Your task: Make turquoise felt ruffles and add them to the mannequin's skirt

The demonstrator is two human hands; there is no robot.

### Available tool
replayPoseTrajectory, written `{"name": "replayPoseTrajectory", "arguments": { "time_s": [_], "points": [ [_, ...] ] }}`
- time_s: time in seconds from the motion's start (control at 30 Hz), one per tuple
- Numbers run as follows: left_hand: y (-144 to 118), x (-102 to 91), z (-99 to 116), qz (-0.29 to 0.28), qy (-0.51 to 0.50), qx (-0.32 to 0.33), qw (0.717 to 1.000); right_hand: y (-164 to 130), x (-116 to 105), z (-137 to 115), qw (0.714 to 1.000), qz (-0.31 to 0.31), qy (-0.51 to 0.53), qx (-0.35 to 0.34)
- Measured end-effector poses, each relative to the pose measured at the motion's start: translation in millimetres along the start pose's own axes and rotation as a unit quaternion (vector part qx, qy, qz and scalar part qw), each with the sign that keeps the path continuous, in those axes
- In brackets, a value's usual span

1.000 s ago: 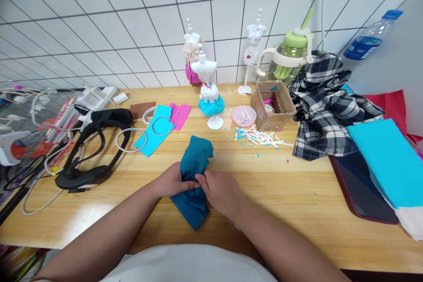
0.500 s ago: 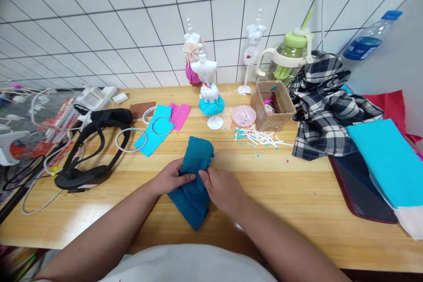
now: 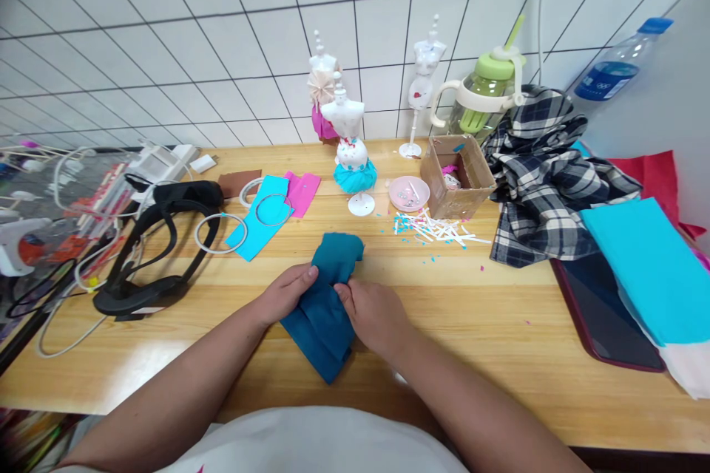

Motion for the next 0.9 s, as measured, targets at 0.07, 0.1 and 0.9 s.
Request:
{"name": "replayPoseTrajectory", "arguments": {
  "time_s": [0.07, 0.1, 0.9],
  "points": [
    [-0.2, -0.6, -3.3, 0.009, -0.025, -0.025, 0.999, 0.2, -0.5, -0.7, 1.000, -0.001, 0.000, -0.003],
    [-0.2, -0.4, -4.0, 0.006, -0.043, -0.028, 0.999, 0.2, -0.7, -1.0, 1.000, -0.002, 0.001, -0.003],
    [0.7, 5.9, 1.0, -0.080, -0.003, 0.030, 0.996, 0.8, -2.4, -5.5, 1.000, -0.026, -0.008, 0.015]
  ]
}}
Point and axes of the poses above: each hand's wrist, its own y-axis towards the middle knuckle, its own x-axis out of the palm, z = x × y, the point moved 3 cm from there along y, towards the middle knuckle, and after that the axes turned 6 degrees about x, right-handed, at the moved point
